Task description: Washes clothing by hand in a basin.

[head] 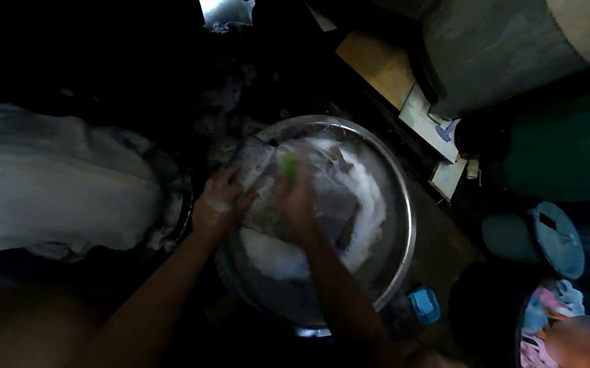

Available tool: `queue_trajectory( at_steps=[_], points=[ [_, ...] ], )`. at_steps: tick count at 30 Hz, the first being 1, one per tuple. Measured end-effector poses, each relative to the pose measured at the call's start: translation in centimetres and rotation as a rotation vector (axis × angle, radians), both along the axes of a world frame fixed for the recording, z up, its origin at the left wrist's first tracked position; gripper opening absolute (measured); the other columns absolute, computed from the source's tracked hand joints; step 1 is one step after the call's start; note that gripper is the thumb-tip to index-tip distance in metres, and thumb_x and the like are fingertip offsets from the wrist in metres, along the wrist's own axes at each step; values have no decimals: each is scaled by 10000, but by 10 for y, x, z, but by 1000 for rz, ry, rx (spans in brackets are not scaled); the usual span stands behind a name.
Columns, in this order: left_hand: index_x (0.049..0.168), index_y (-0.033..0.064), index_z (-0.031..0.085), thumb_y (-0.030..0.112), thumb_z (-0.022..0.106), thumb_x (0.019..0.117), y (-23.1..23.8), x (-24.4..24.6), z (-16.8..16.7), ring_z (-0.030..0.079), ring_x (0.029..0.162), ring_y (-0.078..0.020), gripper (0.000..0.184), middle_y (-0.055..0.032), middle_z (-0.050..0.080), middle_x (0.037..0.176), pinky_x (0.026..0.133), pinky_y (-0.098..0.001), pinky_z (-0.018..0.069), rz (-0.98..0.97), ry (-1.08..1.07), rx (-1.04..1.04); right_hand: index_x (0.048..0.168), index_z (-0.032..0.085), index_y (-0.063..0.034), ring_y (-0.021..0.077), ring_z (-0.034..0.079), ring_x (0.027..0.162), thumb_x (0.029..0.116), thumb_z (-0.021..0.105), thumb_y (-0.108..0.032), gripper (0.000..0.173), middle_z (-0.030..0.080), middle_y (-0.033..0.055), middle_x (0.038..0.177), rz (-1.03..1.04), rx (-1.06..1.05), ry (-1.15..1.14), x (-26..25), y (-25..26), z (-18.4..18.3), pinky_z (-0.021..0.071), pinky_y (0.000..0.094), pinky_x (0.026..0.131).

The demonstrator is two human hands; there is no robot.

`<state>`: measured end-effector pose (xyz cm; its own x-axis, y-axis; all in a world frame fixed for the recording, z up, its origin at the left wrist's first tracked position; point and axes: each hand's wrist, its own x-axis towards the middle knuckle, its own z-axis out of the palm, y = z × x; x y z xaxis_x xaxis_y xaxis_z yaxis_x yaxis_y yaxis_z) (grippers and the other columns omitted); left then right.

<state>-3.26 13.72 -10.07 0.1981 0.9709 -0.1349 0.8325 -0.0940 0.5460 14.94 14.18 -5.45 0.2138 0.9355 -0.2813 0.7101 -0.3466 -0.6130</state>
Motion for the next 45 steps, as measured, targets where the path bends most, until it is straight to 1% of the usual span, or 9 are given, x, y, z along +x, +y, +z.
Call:
queue_trajectory(
  at_steps=[4,9,16,23,30,33,37,43,45],
  points=[
    [921,-21,692,341,717,951,1,-2,-4,481,1394,-435,365,-154,479,1555,984,-640,495,-2,-11,36,1441,586,-144,383,666,1149,1039,583,-298,430,619,207,1377,79,-69,-73,27,-10,-34,547,567,954],
    [916,-18,695,422,649,982,0,6,1,448,1427,-428,447,-120,463,1578,1003,-645,483,22,10,41,1554,394,-57,444,537,1336,1096,427,-343,541,490,279,1496,-379,-449,-345,189,-13,-66,473,582,1057],
    [1097,-58,706,220,695,948,-3,0,-3,465,1386,-484,316,-224,492,1519,985,-672,471,-8,-8,50,1455,585,-196,384,638,1157,1004,658,-270,463,552,229,1410,297,91,-12,-27,11,-7,573,532,895],
    [939,-34,698,435,653,981,1,8,0,446,1420,-458,473,-158,476,1560,991,-653,483,16,34,80,1434,577,-93,417,614,1247,1084,459,-379,467,632,237,1354,-348,-286,-287,176,7,-73,473,599,1038],
    [1068,-41,709,304,653,991,-4,-1,-8,417,1434,-461,358,-166,445,1578,1036,-662,447,-25,-13,60,1386,647,-179,318,699,1012,1006,647,-297,398,649,179,1274,128,159,47,-18,-14,-16,603,488,817],
    [971,-33,689,424,635,993,3,5,-6,432,1428,-459,461,-152,435,1591,1018,-655,465,-9,13,67,1225,714,7,350,726,1004,979,657,-211,334,728,232,1127,-139,177,-117,72,-58,-67,596,486,895],
    [953,-28,693,462,635,987,-4,8,-6,454,1410,-453,495,-146,449,1580,993,-651,478,9,43,67,1481,531,-100,404,634,1221,1079,486,-363,483,624,240,1359,-506,-286,-320,189,-60,-82,511,570,1005],
    [1019,-46,689,422,647,991,-2,2,-5,437,1420,-452,470,-175,430,1583,1014,-667,457,-17,30,32,1241,723,-7,340,736,888,942,696,-196,355,713,221,1119,25,272,-61,9,-86,-44,626,465,738],
    [1040,-45,696,412,648,986,0,2,-6,442,1415,-451,463,-176,424,1587,1030,-659,452,-24,40,42,1216,736,-7,345,742,934,962,667,-188,319,735,217,1106,-8,198,-68,35,-101,-61,619,479,815]
  ],
)
